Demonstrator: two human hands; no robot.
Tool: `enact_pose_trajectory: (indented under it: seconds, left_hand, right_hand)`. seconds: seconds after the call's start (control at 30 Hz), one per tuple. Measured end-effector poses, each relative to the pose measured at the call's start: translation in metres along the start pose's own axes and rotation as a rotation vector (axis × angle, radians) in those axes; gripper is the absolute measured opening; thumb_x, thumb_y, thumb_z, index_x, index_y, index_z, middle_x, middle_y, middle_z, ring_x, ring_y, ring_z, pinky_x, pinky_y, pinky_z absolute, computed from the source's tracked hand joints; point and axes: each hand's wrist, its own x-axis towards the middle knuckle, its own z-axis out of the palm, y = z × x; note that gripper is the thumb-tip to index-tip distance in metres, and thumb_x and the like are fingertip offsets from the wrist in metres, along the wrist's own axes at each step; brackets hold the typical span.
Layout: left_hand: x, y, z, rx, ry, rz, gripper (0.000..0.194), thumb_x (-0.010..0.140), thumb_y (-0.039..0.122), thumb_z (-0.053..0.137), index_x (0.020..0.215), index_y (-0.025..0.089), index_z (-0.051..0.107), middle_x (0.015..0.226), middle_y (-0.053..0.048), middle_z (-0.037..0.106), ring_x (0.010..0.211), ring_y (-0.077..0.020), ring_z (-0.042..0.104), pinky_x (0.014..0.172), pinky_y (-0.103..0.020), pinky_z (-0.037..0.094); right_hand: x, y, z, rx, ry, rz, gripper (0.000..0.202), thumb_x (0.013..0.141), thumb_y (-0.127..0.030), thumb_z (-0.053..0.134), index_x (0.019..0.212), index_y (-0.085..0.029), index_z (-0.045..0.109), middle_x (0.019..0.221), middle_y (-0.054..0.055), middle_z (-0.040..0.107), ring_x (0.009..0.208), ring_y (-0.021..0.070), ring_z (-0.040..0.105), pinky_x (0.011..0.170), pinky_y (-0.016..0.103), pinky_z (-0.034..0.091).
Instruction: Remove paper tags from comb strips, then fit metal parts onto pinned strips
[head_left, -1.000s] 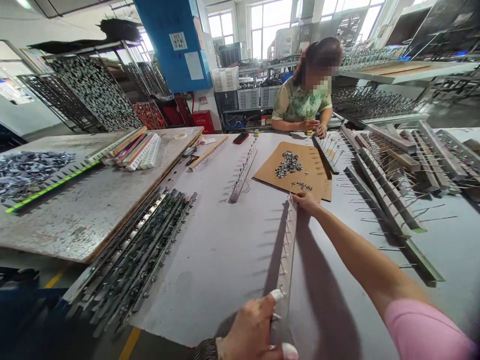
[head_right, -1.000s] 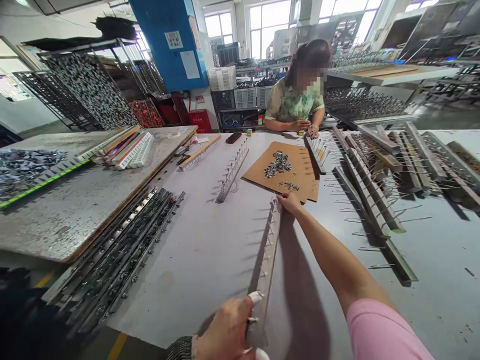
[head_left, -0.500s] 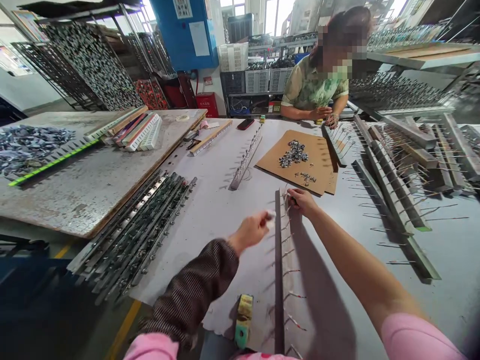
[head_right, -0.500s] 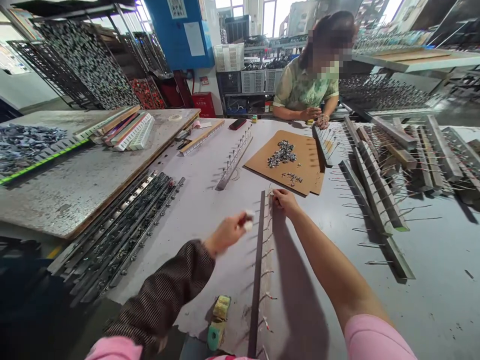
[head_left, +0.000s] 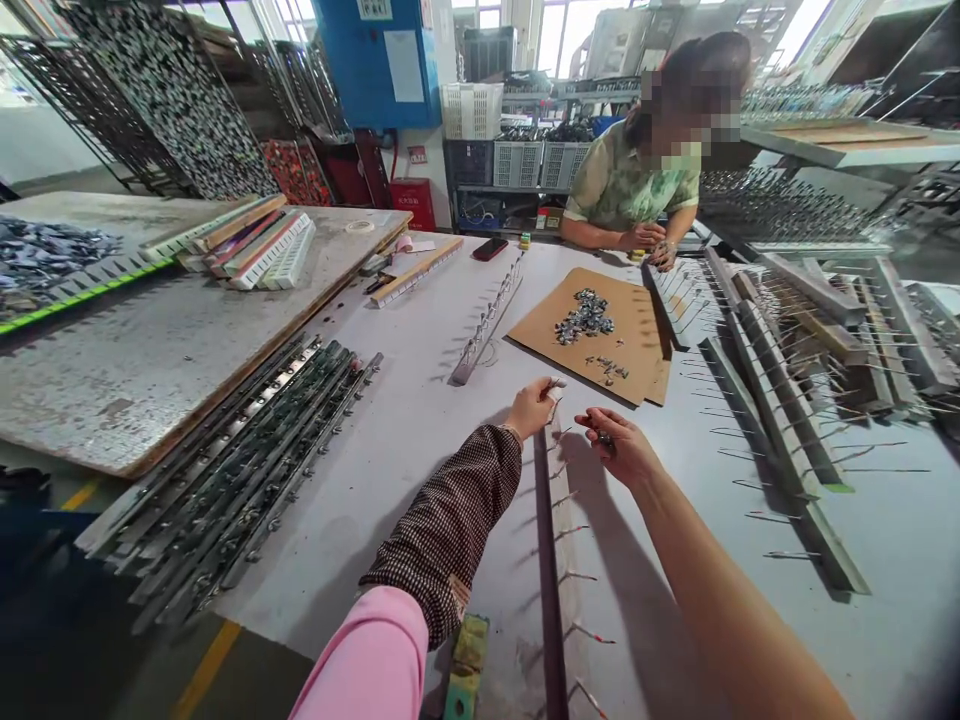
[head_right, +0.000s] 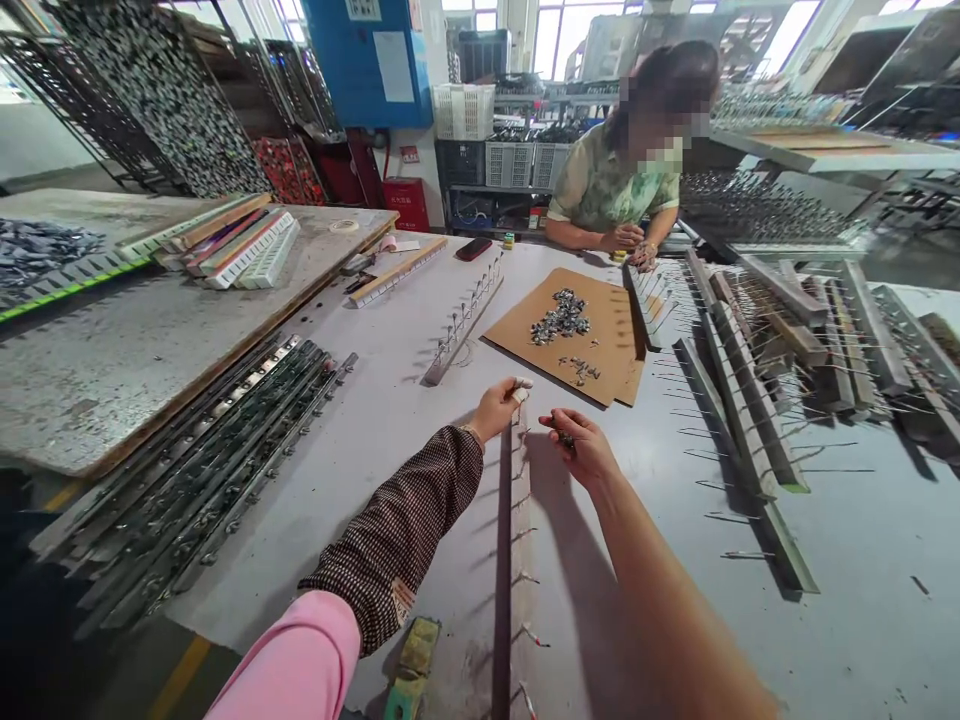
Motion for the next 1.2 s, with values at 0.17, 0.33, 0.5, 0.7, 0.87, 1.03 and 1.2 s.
enact_pose_trajectory:
  seconds: [0.17,0.33,0.5,0.7,0.87,1.03,1.2]
  left_hand:
    - [-0.019,-0.003,-0.015,0.074,0.150,0.004,0.030,0.095,0.022,0.059,0.122,0.020,0.071,0.118,-0.005,0.077,0.107,-0.0177,0.070,0.103,-0.032,0.053]
    - [-0.025,-0.003,-0.010,0.122,0.200,0.008,0.035,0.097,0.020,0.055,0.129,0.022,0.068,0.113,-0.003,0.078,0.101,-0.0170,0.072,0.095,-0.029,0.056]
    - [-0.026,-0.003,-0.011,0.143,0.188,0.011,0.033,0.098,0.024,0.054,0.128,0.024,0.069,0.106,-0.002,0.078,0.094,-0.0172,0.071,0.090,-0.028,0.056]
    - [-0.024,-0.001,-0.013,0.142,0.196,-0.001,0.031,0.098,0.027,0.056,0.126,0.024,0.071,0.111,-0.003,0.079,0.101,-0.0197,0.071,0.094,-0.029,0.055]
    - [-0.023,0.001,-0.014,0.129,0.182,0.004,0.033,0.099,0.025,0.055,0.128,0.024,0.071,0.113,-0.003,0.079,0.100,-0.0191,0.072,0.094,-0.029,0.055]
    - [-0.022,-0.002,-0.013,0.139,0.189,0.008,0.033,0.098,0.025,0.056,0.128,0.024,0.071,0.112,-0.004,0.079,0.099,-0.0197,0.072,0.097,-0.030,0.054]
    - [-0.021,-0.005,-0.012,0.130,0.170,0.026,0.034,0.099,0.027,0.056,0.130,0.026,0.070,0.116,-0.003,0.078,0.103,-0.0193,0.071,0.098,-0.030,0.054]
  right_hand:
    - [0.017,0.003,0.021,-0.036,-0.043,-0.024,0.050,0.050,-0.046,0.099,0.075,-0.018,0.066,0.063,0.000,0.063,0.049,0.0067,0.046,0.033,0.013,0.023]
    - [0.039,-0.012,0.053,-0.101,-0.055,-0.128,0.048,0.053,-0.049,0.097,0.077,-0.017,0.070,0.067,0.001,0.064,0.050,0.0062,0.045,0.035,0.015,0.023]
    - [0.054,-0.018,0.077,-0.171,-0.056,-0.225,0.048,0.056,-0.050,0.095,0.086,-0.017,0.078,0.072,0.002,0.064,0.056,0.0071,0.047,0.038,0.015,0.025]
    - [0.057,-0.008,0.079,-0.204,-0.049,-0.266,0.043,0.058,-0.048,0.094,0.083,-0.017,0.079,0.062,-0.001,0.054,0.054,0.0068,0.041,0.038,0.017,0.024]
    - [0.060,-0.006,0.078,-0.190,-0.052,-0.291,0.041,0.058,-0.047,0.094,0.083,-0.019,0.077,0.065,-0.001,0.056,0.053,0.0072,0.040,0.037,0.019,0.022]
    - [0.061,-0.006,0.078,-0.178,-0.052,-0.291,0.040,0.059,-0.048,0.093,0.082,-0.019,0.077,0.069,0.000,0.057,0.053,0.0070,0.040,0.037,0.019,0.021]
    - [0.061,-0.006,0.078,-0.190,-0.067,-0.309,0.038,0.061,-0.048,0.092,0.083,-0.020,0.077,0.065,-0.002,0.053,0.052,0.0073,0.037,0.037,0.020,0.021]
